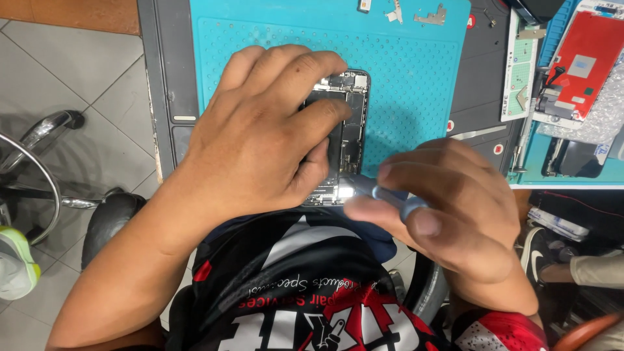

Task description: Reconnecting internal cables and the battery of a smartphone using a screwdriver and tweezers on a repair mat.

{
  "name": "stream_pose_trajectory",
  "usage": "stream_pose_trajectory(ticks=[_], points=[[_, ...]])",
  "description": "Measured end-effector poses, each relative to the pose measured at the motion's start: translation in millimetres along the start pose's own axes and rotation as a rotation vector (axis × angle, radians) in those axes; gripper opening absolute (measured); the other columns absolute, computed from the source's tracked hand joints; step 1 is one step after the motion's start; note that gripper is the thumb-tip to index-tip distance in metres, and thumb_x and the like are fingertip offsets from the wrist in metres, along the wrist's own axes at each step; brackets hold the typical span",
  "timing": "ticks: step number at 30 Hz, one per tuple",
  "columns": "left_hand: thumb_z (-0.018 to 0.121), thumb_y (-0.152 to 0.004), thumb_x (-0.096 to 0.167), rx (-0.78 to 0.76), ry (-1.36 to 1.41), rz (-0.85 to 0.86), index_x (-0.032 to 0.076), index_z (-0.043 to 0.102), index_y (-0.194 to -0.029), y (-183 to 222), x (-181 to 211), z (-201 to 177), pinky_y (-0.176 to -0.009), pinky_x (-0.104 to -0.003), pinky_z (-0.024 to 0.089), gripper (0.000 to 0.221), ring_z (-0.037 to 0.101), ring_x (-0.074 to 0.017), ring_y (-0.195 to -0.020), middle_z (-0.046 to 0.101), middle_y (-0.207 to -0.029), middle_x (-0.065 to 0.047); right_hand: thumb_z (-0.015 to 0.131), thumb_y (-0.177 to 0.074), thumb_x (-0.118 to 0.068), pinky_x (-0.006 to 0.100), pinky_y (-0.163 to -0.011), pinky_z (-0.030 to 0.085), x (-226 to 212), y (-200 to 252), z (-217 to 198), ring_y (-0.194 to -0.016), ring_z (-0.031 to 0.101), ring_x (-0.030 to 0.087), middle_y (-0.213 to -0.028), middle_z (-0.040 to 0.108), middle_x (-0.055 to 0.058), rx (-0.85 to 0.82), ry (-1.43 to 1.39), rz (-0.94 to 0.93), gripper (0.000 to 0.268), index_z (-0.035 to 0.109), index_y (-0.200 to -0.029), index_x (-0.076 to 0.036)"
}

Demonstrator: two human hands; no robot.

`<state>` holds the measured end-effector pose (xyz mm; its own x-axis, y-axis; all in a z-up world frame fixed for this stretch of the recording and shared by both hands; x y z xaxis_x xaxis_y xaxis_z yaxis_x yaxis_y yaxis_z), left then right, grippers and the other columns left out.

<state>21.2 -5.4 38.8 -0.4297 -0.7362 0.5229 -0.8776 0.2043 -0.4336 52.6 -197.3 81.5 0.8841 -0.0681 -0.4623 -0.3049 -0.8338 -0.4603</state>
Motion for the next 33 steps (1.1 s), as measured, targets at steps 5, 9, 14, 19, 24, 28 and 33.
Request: stream_pose_trajectory(ticks=[5,9,14,19,24,28,33], points=[[0.061,-0.082,0.005,0.008,0.017,-0.012,0.003,0.069,-0.105,0.0,-0.1,-1.2,-0.089,-0.051,0.040,0.024,0.058,-0.0408,-0.115,0.058,-0.131,-0.019,0.068,-0.108,-0.020,0.043,-0.081,0.061,0.0,-14.5,-1.6,-0.095,0.078,0.035,-0.105,0.069,0.017,0.029,-0.056,-0.003,0.031,0.044,-0.128,-0.011],[0.066,-0.077,0.010,-0.020,0.004,-0.012,0.004,0.069,-0.113,1.2,-1.6,0.0,-0.090,-0.051,0.040,0.036,0.057,-0.0399,-0.116,0.058,-0.132,-0.017,0.072,-0.100,-0.010,0.045,-0.080,0.056,-1.3,-17.9,-9.5,-0.082,0.070,0.029,-0.095,0.069,0.015,0.038,-0.056,-0.043,0.025,0.051,-0.113,-0.011],[0.062,-0.074,0.004,-0.034,0.007,-0.034,0.004,0.067,-0.122,-0.5,-1.0,-1.9,-0.092,-0.050,0.041,0.048,0.057,-0.0389,-0.117,0.058,-0.133,-0.016,0.071,-0.102,-0.014,0.045,-0.086,0.060,5.3,-12.8,-4.4,-0.095,0.076,0.033,-0.104,0.070,0.016,0.080,-0.132,-0.020,0.027,0.051,-0.120,-0.011],[0.062,-0.067,0.001,-0.053,0.035,-0.057,0.002,0.058,-0.132,-1.5,-0.3,-2.9,-0.095,-0.049,0.039,0.065,0.056,-0.0379,-0.118,0.060,-0.132,-0.015,0.079,-0.107,-0.012,0.043,-0.086,0.056,-1.6,-1.1,-6.9,-0.089,0.069,0.026,-0.103,0.072,0.009,0.073,0.005,0.011,0.044,0.048,-0.138,-0.019],[0.062,-0.067,0.002,-0.083,0.085,-0.131,0.002,0.055,-0.136,-3.3,-1.2,-3.9,-0.100,-0.048,0.037,0.069,0.056,-0.0368,-0.120,0.063,-0.134,-0.016,0.054,-0.107,-0.007,0.043,-0.086,0.060,0.6,-14.9,-8.8,-0.101,0.077,0.035,-0.109,0.074,0.019,0.023,-0.162,0.039,0.015,0.055,-0.122,-0.008],[0.055,-0.065,0.000,-0.080,0.114,-0.167,0.002,0.051,-0.137,-4.6,-1.1,-5.0,-0.101,-0.046,0.037,0.073,0.057,-0.0359,-0.117,0.065,-0.133,-0.013,0.067,-0.102,-0.009,0.040,-0.072,0.051,-7.3,-13.8,-9.8,-0.076,0.071,0.022,-0.098,0.077,0.012,0.094,-0.097,0.089,0.015,0.058,-0.112,-0.016],[0.056,-0.063,-0.003,-0.092,0.143,-0.174,0.000,0.046,-0.141,-3.2,-2.4,-4.1,-0.100,-0.049,0.038,0.078,0.056,-0.0374,-0.121,0.064,-0.135,-0.016,0.065,-0.101,-0.008,0.040,-0.071,0.054,-3.3,-15.1,-4.5,-0.077,0.074,0.027,-0.095,0.076,0.014,0.168,-0.155,0.090,0.013,0.055,-0.107,-0.013]])
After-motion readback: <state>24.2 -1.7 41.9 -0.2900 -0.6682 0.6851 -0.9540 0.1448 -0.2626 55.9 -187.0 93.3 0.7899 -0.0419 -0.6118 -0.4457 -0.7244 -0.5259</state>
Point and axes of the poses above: each hand's wrist, its own y-axis away from the middle knuckle, its own z-axis out of the palm, x = y × z, the point moved 5 cm from there along -y, towards the middle knuckle
